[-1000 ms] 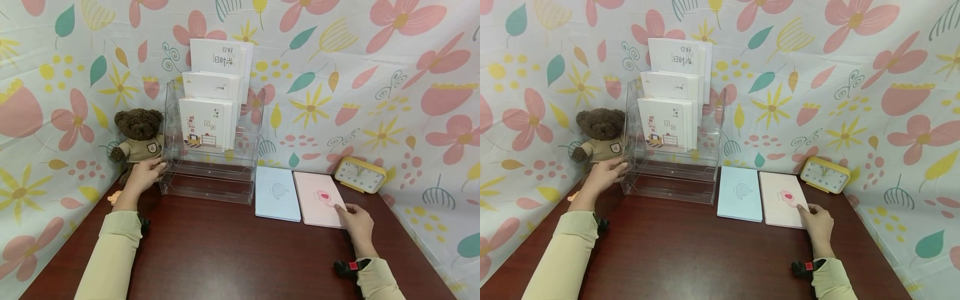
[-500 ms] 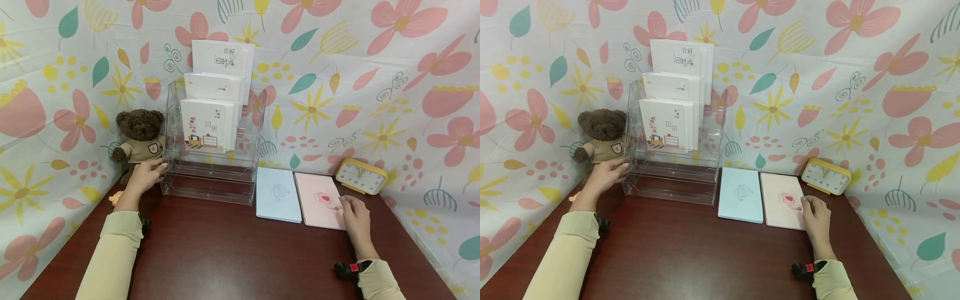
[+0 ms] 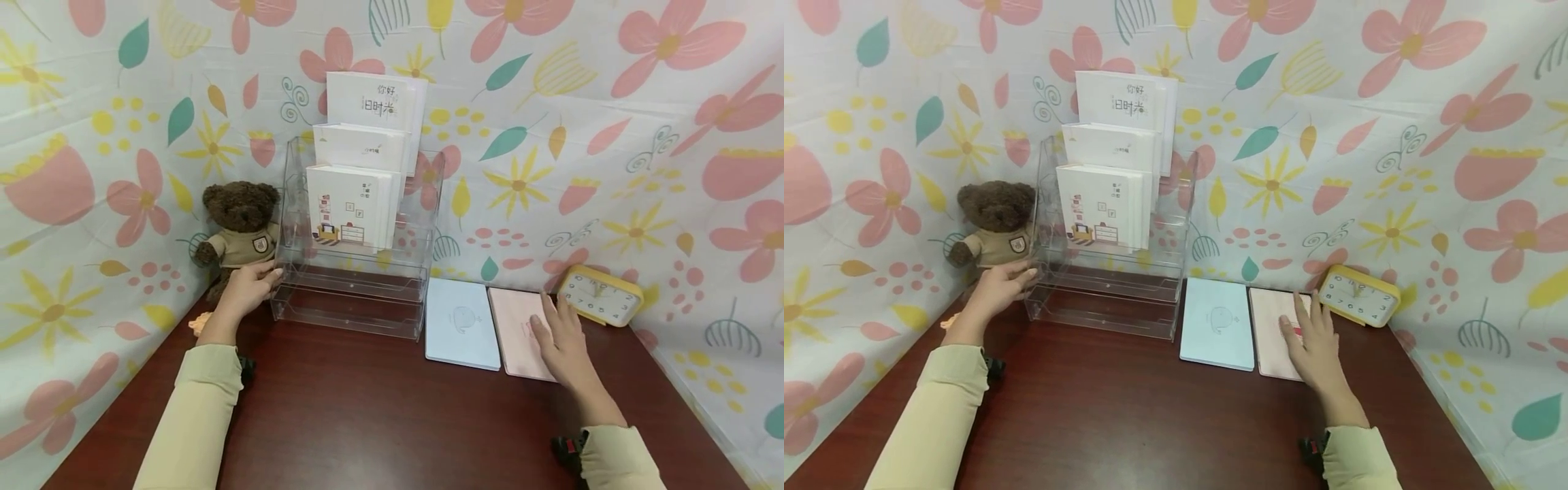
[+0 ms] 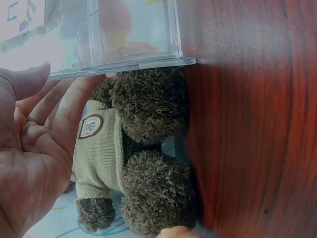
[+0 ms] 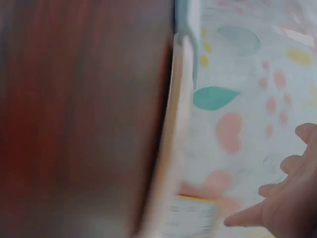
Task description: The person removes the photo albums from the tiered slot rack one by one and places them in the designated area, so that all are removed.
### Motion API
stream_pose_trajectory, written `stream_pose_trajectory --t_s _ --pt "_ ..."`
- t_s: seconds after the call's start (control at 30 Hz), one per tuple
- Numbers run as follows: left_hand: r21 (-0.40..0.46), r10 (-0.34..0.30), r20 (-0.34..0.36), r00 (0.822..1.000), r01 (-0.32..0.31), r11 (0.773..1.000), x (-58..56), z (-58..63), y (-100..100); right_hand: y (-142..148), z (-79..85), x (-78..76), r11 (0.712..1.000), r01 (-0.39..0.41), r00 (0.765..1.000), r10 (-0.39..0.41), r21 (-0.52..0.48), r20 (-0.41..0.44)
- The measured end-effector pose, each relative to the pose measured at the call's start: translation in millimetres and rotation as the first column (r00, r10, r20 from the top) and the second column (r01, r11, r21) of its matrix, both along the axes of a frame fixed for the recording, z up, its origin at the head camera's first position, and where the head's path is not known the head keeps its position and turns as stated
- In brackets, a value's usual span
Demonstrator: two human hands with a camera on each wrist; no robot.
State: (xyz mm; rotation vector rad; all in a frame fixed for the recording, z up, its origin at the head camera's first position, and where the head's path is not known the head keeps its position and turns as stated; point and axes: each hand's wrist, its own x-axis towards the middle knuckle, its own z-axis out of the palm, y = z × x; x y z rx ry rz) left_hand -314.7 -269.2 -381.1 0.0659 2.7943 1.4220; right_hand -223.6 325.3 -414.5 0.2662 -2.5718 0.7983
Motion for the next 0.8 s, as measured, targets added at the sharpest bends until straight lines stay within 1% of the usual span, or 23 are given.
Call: stream_pose_trajectory --t_s 0.1,0.2,0.27,0.37,0.43,0.5,0.57,0.63,0.7,0.77,0.8 --pt "0.001 0.003 0.001 1.0 -0.003 1.0 -0.3 0.7 -0.2 -22.7 9.9 -1.3 0.995 -0.02 0.997 0.027 0.102 -0.071" --pt "0.005 0.001 -0.004 1.0 -0.001 1.0 -0.6 1.6 0.8 -44.3 21.2 -4.6 0.986 -0.06 0.989 0.081 0.157 -0.127" --pt "0.007 -0.001 -0.009 1.0 0.001 1.0 -0.9 2.0 2.0 -57.5 30.1 -7.5 0.98 -0.092 0.984 0.117 0.177 -0.137" --pt "0.012 -0.002 -0.013 1.0 0.002 1.0 -1.8 2.1 3.3 -77.6 46.4 -11.9 0.971 -0.144 0.977 0.17 0.192 -0.128" --pt "0.016 0.002 -0.015 1.0 -0.001 1.0 -2.3 2.0 3.7 -91.6 58.6 -16.2 0.959 -0.187 0.964 0.22 0.213 -0.147" --pt "0.021 0.004 -0.016 1.0 -0.003 1.0 -2.9 1.8 4.0 -106.4 71.8 -22.5 0.943 -0.229 0.94 0.279 0.242 -0.196" --pt "0.023 0.003 -0.018 1.0 -0.003 1.0 -3.5 1.2 3.7 -121.6 85.0 -31.1 0.922 -0.265 0.905 0.339 0.283 -0.258" --pt "0.027 -0.004 -0.012 1.0 0.004 1.0 -3.8 0.1 3.0 -137.6 98.1 -40.6 0.898 -0.296 0.865 0.396 0.325 -0.309" --pt "0.025 -0.004 -0.008 1.0 0.004 1.0 -3.5 -1.3 1.7 -155.3 111.6 -51.1 0.873 -0.32 0.829 0.446 0.368 -0.337" --pt "0.026 -0.004 -0.004 1.0 0.004 1.0 -2.7 -2.7 0.4 -174.4 125.7 -61.7 0.849 -0.341 0.803 0.486 0.404 -0.345" --pt "0.029 -0.002 -0.003 1.0 0.003 1.0 -2.2 -3.1 0.2 -184.0 132.9 -67.0 0.838 -0.347 0.793 0.502 0.42 -0.345"
